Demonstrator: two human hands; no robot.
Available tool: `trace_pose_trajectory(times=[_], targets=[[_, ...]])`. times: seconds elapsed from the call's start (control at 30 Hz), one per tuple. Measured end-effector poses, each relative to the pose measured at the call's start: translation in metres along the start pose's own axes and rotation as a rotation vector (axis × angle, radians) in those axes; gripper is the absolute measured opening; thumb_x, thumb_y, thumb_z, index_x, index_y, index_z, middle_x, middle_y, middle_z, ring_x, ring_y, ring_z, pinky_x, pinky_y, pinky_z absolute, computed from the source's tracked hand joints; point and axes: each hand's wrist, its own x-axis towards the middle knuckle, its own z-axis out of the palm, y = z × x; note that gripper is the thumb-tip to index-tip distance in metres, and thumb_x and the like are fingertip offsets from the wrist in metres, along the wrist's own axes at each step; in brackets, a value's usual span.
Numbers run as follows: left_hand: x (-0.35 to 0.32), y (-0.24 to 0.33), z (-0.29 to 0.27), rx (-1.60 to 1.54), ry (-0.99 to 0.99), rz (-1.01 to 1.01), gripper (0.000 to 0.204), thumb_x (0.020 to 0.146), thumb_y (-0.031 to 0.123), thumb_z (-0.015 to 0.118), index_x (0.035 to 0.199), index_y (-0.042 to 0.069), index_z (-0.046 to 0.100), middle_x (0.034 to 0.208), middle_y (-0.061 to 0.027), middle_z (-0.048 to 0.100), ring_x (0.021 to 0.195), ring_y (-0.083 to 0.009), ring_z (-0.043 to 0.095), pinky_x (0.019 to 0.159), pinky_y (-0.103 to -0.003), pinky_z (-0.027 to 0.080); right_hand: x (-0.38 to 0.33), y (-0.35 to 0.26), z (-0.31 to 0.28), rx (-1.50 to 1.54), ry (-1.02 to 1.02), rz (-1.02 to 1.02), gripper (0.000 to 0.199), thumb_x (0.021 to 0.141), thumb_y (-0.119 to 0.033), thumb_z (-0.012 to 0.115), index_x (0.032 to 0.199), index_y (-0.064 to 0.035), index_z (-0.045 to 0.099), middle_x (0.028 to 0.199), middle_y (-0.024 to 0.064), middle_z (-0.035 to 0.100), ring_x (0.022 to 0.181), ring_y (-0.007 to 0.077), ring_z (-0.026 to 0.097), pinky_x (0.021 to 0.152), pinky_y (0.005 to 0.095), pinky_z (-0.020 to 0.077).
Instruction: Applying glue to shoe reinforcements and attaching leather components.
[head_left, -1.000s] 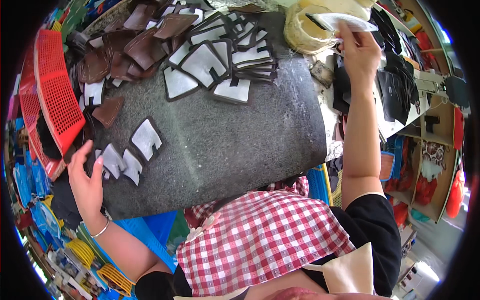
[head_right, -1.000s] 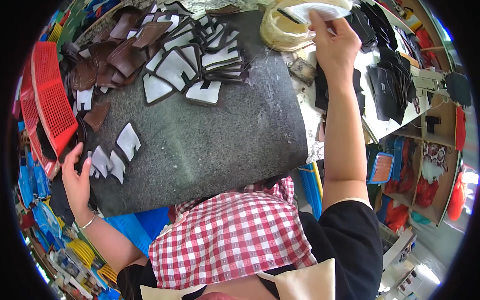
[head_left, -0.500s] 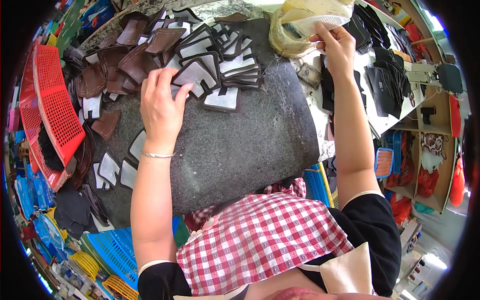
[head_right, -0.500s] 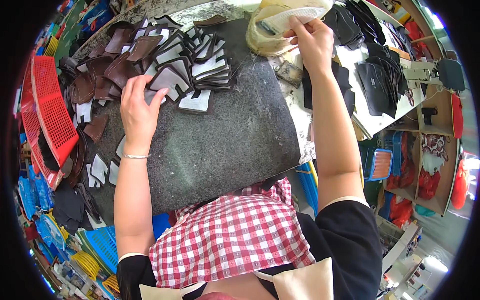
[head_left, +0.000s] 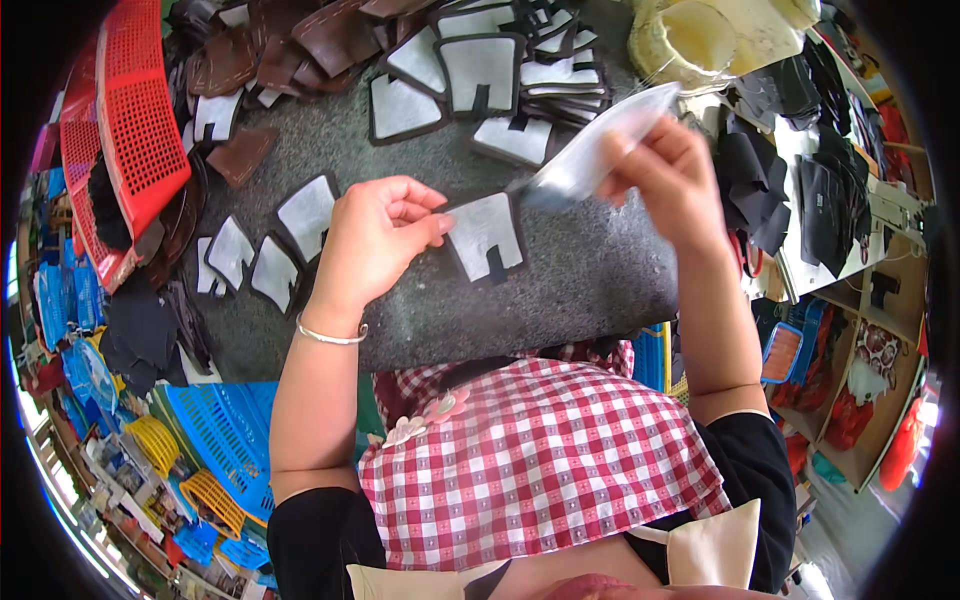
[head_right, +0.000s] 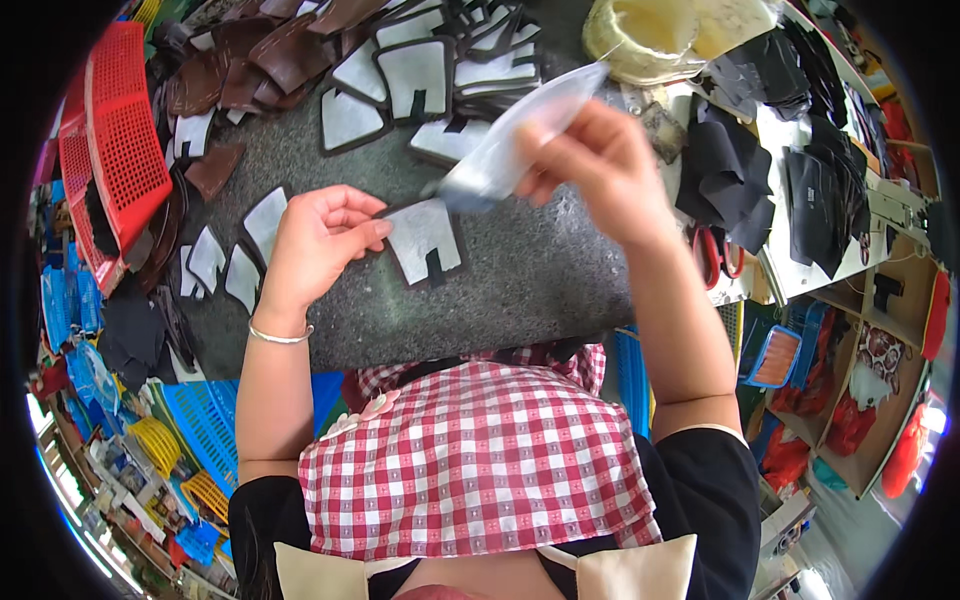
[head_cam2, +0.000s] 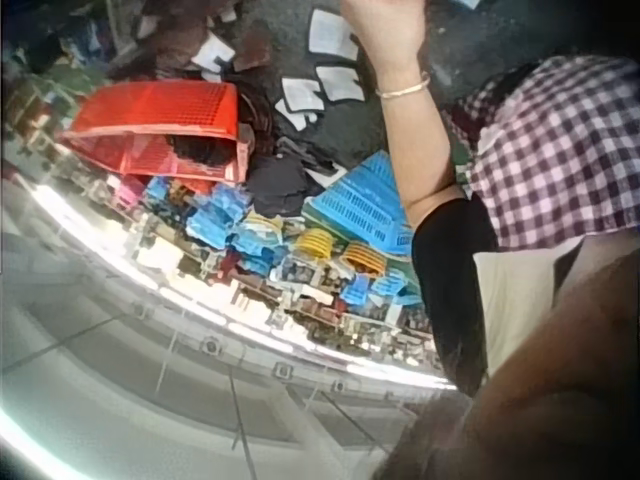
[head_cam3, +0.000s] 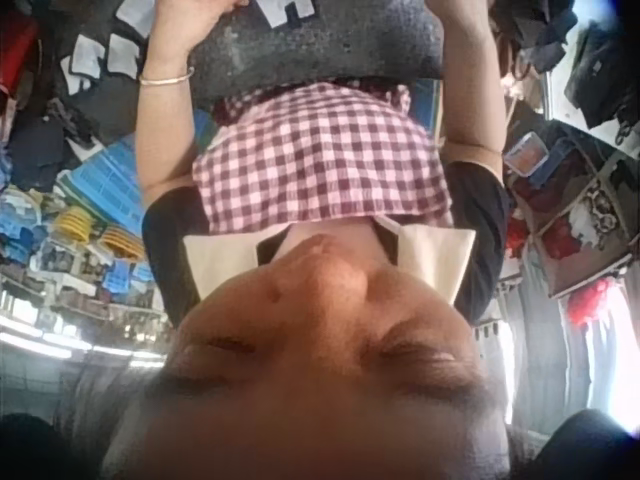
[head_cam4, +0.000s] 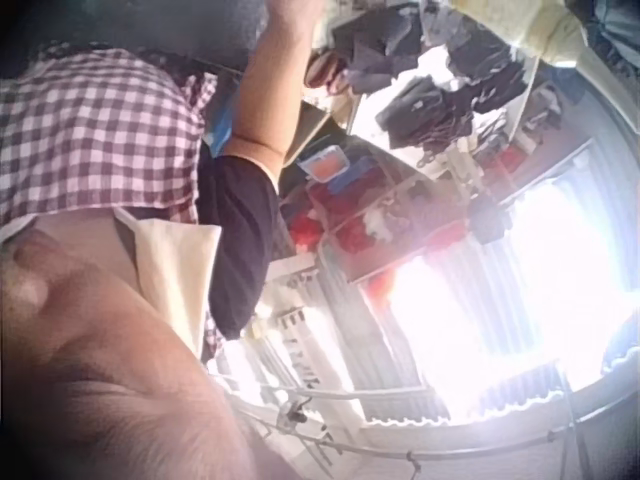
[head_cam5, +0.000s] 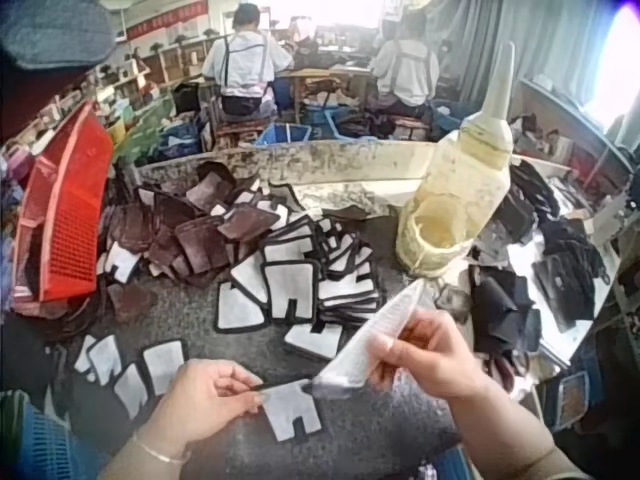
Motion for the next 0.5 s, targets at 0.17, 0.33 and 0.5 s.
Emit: trace_pose_trajectory(times=[0.17, 0.33, 0.5], targets=[[0.002, -0.001, -0.002, -0.166, -0.092, -0.010, 0.018, 0.089, 0.002, 0.072, 0.105, -0.005, 0.069, 0.087, -0.0074, 0.073, 0.077, -0.0103, 0.070, 0.067, -0.022, 0.054, -0.005, 0.034, 0.046, -0.553, -0.094, -0.099, 0.014, 0.095, -0.008, 0.069, 0.099, 0.0053, 0.065, 0.082, 0.0111, 0.071, 0.067, 0.0162, 0.071, 0.062, 0.0283, 0.0573], [0.002, 0.000, 0.002, -0.125, -0.086, -0.019, 0.017, 0.089, 0.000, 0.069, 0.105, -0.005, 0.069, 0.087, -0.0075, 0.073, 0.078, -0.0107, 0.070, 0.067, -0.022, 0.055, 0.003, 0.035, 0.048, -0.589, -0.095, -0.429, 0.005, 0.096, -0.001, 0.065, 0.100, 0.0021, 0.066, 0.084, 0.0087, 0.070, 0.071, 0.0152, 0.070, 0.064, 0.0273, 0.0565], [-0.001, -0.001, 0.004, -0.107, -0.044, -0.009, 0.017, 0.089, -0.001, 0.069, 0.105, -0.005, 0.068, 0.087, -0.0088, 0.073, 0.077, -0.0111, 0.070, 0.068, -0.023, 0.056, 0.003, 0.039, 0.044, -0.604, -0.133, -0.481, 0.007, 0.097, 0.003, 0.061, 0.101, 0.0012, 0.067, 0.087, 0.0076, 0.070, 0.072, 0.0135, 0.068, 0.065, 0.0269, 0.0563]])
